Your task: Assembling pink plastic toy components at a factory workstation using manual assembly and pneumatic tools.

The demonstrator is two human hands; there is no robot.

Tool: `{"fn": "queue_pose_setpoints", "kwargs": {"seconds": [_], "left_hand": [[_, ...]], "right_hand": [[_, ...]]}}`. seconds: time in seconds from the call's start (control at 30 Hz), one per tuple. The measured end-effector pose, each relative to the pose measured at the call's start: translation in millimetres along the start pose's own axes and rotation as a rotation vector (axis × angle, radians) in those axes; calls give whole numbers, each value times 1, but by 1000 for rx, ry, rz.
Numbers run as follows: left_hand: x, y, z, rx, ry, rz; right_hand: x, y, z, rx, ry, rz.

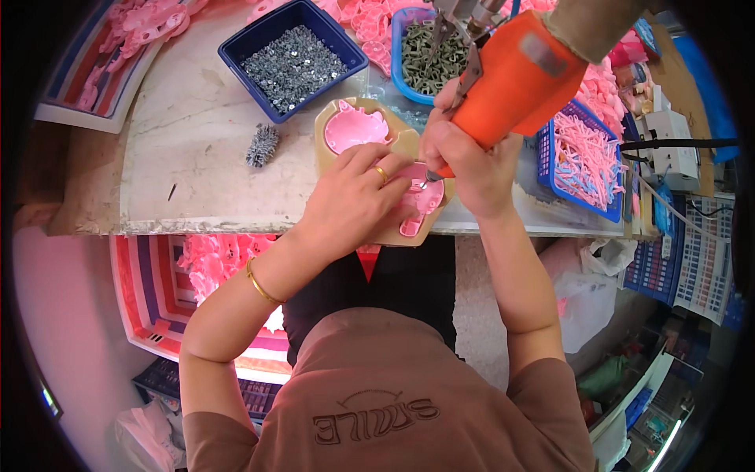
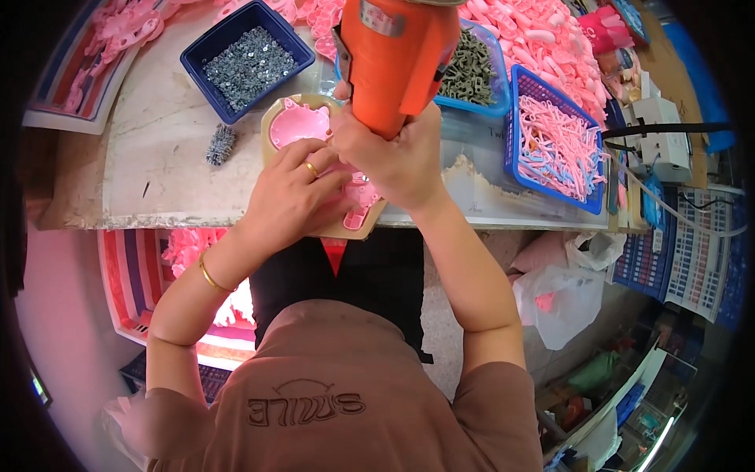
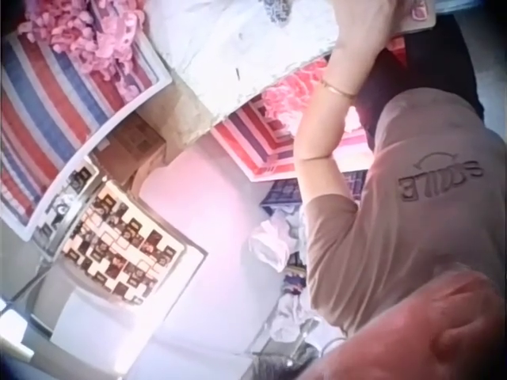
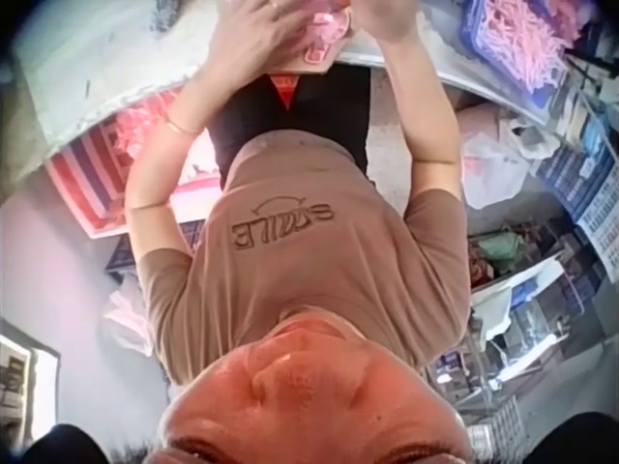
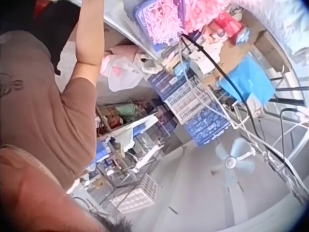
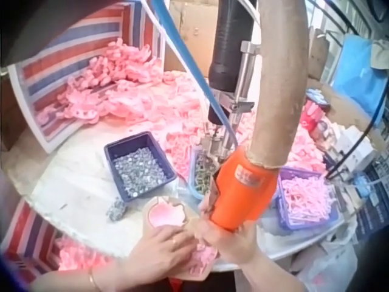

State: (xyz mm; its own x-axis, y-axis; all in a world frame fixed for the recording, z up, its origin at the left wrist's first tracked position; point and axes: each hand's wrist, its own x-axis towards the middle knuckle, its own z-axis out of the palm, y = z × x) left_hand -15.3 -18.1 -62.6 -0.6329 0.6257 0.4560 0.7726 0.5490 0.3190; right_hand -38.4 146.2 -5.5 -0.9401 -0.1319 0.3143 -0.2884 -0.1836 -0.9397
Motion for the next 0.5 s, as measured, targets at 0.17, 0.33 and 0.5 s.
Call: {"fn": "queue_pose_setpoints", "kwargs": {"seconds": [0.17, 0.33, 0.5], "left_hand": [[2, 2, -2, 10, -29, -22], [3, 2, -1, 35, -25, -1], [-10, 5, -12, -57, 74, -88]], "right_hand": [[-4, 12, -1, -104, 67, -90], [0, 1, 1, -47, 17, -44], [24, -29, 20, -35, -108, -109]]}}
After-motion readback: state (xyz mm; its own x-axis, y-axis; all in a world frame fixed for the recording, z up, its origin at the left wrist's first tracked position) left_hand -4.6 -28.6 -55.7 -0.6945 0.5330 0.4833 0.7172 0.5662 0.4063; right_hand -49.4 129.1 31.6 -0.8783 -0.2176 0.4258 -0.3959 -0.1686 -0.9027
